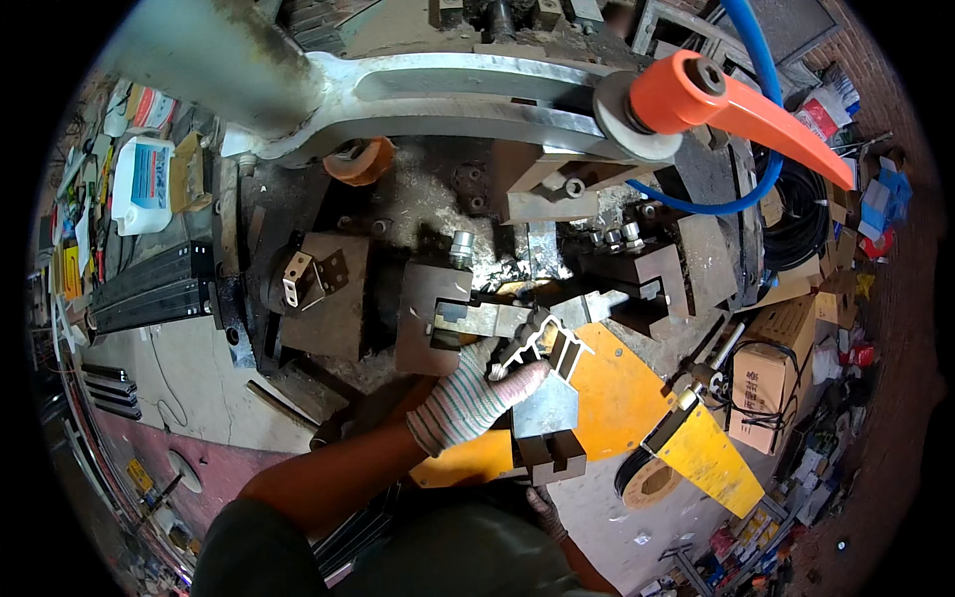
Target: The person operates a metal cutting saw to cut small metal pieces. They place a metal piece into the saw, lower the blade to cut, then remove the cut piece and place it aside. The person repeats this process with multiple metal pieces.
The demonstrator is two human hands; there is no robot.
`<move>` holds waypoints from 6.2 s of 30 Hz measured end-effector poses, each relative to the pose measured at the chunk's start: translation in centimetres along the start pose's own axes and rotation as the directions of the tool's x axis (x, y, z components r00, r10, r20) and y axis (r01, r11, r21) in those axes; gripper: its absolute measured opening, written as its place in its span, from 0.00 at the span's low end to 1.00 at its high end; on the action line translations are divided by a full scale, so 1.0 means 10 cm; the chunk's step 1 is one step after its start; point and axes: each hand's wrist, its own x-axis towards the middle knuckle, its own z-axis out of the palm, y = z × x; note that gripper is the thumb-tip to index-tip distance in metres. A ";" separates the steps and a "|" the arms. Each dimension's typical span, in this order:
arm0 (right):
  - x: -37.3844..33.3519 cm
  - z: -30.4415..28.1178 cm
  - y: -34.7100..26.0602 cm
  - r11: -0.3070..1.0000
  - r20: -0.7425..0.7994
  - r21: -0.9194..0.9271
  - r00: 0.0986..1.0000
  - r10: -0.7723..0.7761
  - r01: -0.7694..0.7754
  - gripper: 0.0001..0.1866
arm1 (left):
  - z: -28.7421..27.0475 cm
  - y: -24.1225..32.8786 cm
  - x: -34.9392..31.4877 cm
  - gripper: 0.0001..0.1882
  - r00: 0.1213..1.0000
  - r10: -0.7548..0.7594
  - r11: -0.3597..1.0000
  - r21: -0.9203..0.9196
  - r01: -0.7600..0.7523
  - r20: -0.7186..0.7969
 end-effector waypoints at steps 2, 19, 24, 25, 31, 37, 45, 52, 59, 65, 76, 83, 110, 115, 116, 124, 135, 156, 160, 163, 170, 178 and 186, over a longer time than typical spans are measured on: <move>0.01 0.01 0.02 1.000 -0.003 0.023 1.000 0.001 -0.001 0.40 | 0.00 0.01 0.00 0.15 1.000 -0.004 1.000 0.018 0.004 -0.002; 0.08 0.05 0.07 0.988 0.090 0.140 0.993 -0.070 0.057 0.37 | -0.11 -0.18 0.04 0.14 0.999 0.041 0.922 0.386 -0.038 -0.001; 0.14 -0.25 0.26 0.930 0.085 -0.233 0.959 -0.271 0.283 0.39 | -0.07 -0.03 0.02 0.18 0.995 -0.079 0.942 0.322 0.092 -0.053; 0.15 -0.27 0.27 0.935 0.112 -0.231 0.962 -0.248 0.268 0.38 | -0.07 -0.04 0.00 0.19 0.993 -0.100 0.943 0.312 0.115 -0.062; 0.14 -0.06 0.09 0.984 0.174 0.149 0.977 -0.124 0.098 0.35 | -0.09 0.01 -0.01 0.24 0.983 -0.179 0.939 0.290 0.186 -0.049; 0.17 -0.11 0.15 0.940 0.140 -0.173 0.952 -0.272 0.294 0.40 | -0.04 0.03 -0.04 0.26 0.990 -0.108 0.944 0.302 0.132 -0.095; 0.09 0.18 0.07 0.994 0.006 0.053 0.995 -0.098 0.098 0.49 | -0.04 0.06 -0.05 0.22 0.988 -0.114 0.954 0.267 0.139 -0.107; 0.09 0.17 0.02 0.991 0.054 0.099 0.994 -0.093 0.087 0.45 | -0.04 0.07 -0.02 0.22 0.990 -0.094 0.950 0.288 0.121 -0.104; 0.09 0.01 0.08 0.961 0.067 -0.112 0.967 -0.244 0.251 0.35 | -0.06 0.05 -0.03 0.22 0.988 -0.130 0.944 0.295 0.149 -0.084; 0.04 0.09 0.03 0.939 0.067 -0.175 0.955 -0.290 0.297 0.35 | -0.02 0.03 -0.01 0.18 0.997 -0.057 0.971 0.229 0.067 -0.050; 0.12 0.06 -0.30 0.908 0.176 -0.164 0.918 -0.357 0.385 0.45 | -0.04 -0.13 0.02 0.14 0.999 0.035 0.995 -0.091 -0.034 0.014; 0.35 -0.54 -0.49 0.865 -0.096 -0.154 0.864 -0.494 0.477 0.20 | -0.10 -0.19 0.09 0.21 0.995 -0.073 0.993 -0.088 0.078 0.064; 0.92 -1.98 -1.73 0.057 0.147 -0.986 0.980 -0.137 0.156 0.42 | 1.80 -0.83 -3.02 0.21 0.847 0.344 0.427 0.871 0.242 -0.404; 0.31 -1.14 -0.97 -0.616 0.141 -0.766 0.983 0.120 0.185 0.38 | 1.18 -2.82 -4.07 0.29 0.726 0.071 0.602 0.610 0.515 -0.684; 0.30 -1.09 -0.83 -0.657 0.157 -0.724 0.978 0.141 0.211 0.36 | 1.02 -3.23 -4.36 0.29 0.690 0.022 0.597 0.563 0.571 -0.723; 0.25 -0.58 0.77 -0.703 0.332 -0.598 0.917 0.219 0.385 0.28 | 1.01 -7.04 -7.02 0.21 0.198 -0.471 0.658 -0.193 0.728 -0.860; -0.46 -0.36 4.34 -0.599 0.068 0.163 0.597 0.799 0.784 0.19 | 1.12 -7.93 -8.42 0.15 0.030 -0.327 0.931 -0.317 0.178 -0.944; -1.14 -0.16 10.15 0.234 -0.457 0.117 -0.157 0.875 0.965 0.18 | 2.48 -8.86 -9.68 0.22 -0.077 -0.965 0.257 -0.835 -0.486 -0.252; -1.20 0.48 10.98 0.204 -0.395 0.239 -0.096 0.913 0.949 0.18 | 1.34 -8.51 -10.36 0.21 -0.150 -0.880 0.465 -0.754 -0.464 -0.450; -0.90 0.90 11.28 0.140 -0.216 0.250 -0.085 0.973 0.958 0.16 | 0.33 -8.33 -10.92 0.19 -0.179 -0.771 0.625 -0.673 -0.396 -0.611; -0.39 1.98 11.21 -0.248 -0.062 0.313 0.281 0.958 0.917 0.17 | -1.41 -8.24 -12.02 0.16 -0.049 -0.583 0.809 -0.573 -0.135 -0.811; -0.06 2.78 10.72 -0.701 0.366 0.138 0.622 0.693 0.700 0.17 | -3.74 -8.11 -13.60 0.13 0.189 -0.425 0.884 -0.361 0.296 -0.885; 0.35 3.24 10.47 -0.779 0.573 -0.096 0.674 0.466 0.620 0.17 | -7.02 -6.79 -14.19 0.08 0.170 -0.252 0.952 -0.213 0.221 -0.953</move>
